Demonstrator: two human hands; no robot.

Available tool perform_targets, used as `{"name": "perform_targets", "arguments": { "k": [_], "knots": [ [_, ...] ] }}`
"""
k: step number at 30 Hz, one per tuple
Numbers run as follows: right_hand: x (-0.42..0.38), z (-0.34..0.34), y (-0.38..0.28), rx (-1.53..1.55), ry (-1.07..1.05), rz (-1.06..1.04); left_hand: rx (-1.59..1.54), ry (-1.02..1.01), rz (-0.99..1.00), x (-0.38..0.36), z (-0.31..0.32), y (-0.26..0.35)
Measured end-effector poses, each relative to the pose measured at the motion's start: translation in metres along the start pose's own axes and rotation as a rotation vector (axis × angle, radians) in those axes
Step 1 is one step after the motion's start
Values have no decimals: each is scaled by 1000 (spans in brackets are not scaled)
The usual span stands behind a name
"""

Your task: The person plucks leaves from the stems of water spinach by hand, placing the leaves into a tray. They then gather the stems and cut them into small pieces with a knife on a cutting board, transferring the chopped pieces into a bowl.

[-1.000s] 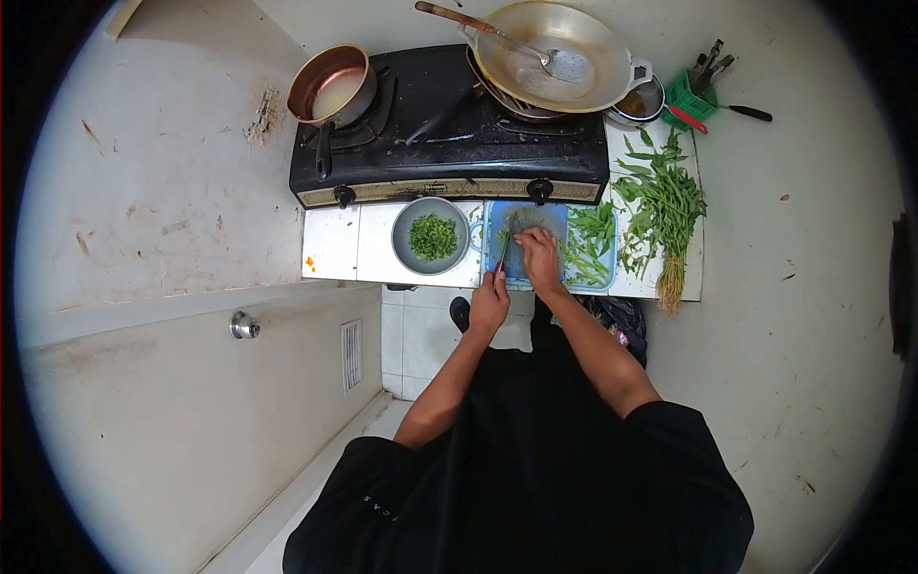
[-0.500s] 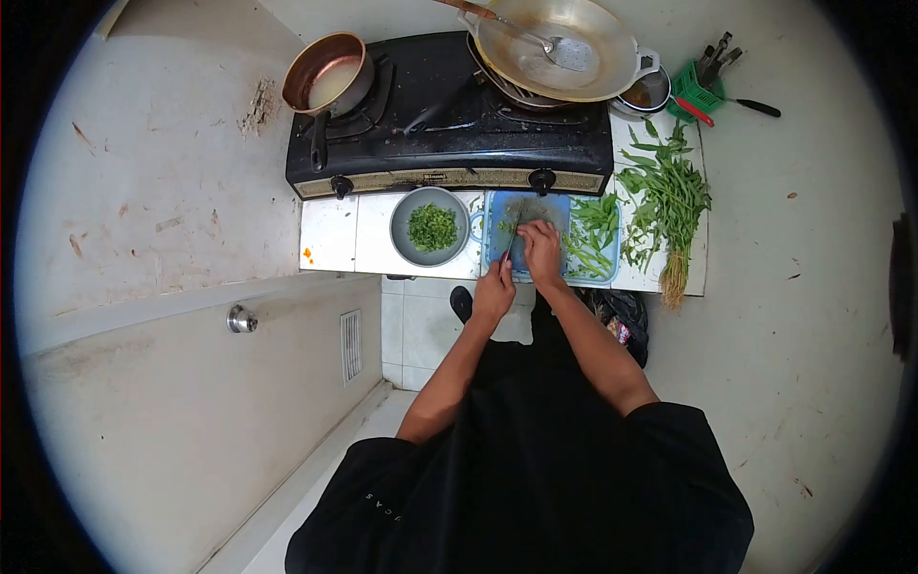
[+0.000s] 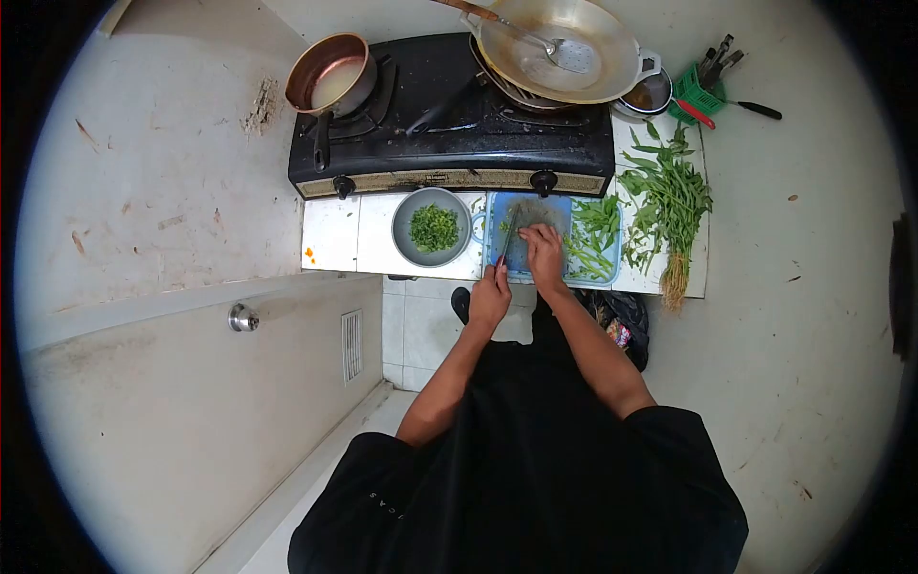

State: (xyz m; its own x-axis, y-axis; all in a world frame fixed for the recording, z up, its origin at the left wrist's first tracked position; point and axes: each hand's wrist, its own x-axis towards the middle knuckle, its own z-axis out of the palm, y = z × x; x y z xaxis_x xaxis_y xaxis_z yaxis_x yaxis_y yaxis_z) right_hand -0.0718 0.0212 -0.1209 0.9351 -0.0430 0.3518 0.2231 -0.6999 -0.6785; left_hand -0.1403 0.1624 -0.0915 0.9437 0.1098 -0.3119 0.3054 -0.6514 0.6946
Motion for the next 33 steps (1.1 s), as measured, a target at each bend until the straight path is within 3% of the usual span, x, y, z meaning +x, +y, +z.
{"name": "perform_targets", "arguments": {
  "k": [10, 19, 25, 33],
  "knots": [
    [-1, 4, 2, -20, -9, 42, -45, -58, 14, -16, -2, 4],
    [0, 1, 2, -41, -21, 21, -18, -12, 59, 12, 6, 21],
    [1, 2, 6, -17, -15, 18, 58, -41, 35, -26, -1, -8],
    [0, -5, 2, -20, -18, 3, -53, -42, 38, 0, -2, 2]
  ]
}}
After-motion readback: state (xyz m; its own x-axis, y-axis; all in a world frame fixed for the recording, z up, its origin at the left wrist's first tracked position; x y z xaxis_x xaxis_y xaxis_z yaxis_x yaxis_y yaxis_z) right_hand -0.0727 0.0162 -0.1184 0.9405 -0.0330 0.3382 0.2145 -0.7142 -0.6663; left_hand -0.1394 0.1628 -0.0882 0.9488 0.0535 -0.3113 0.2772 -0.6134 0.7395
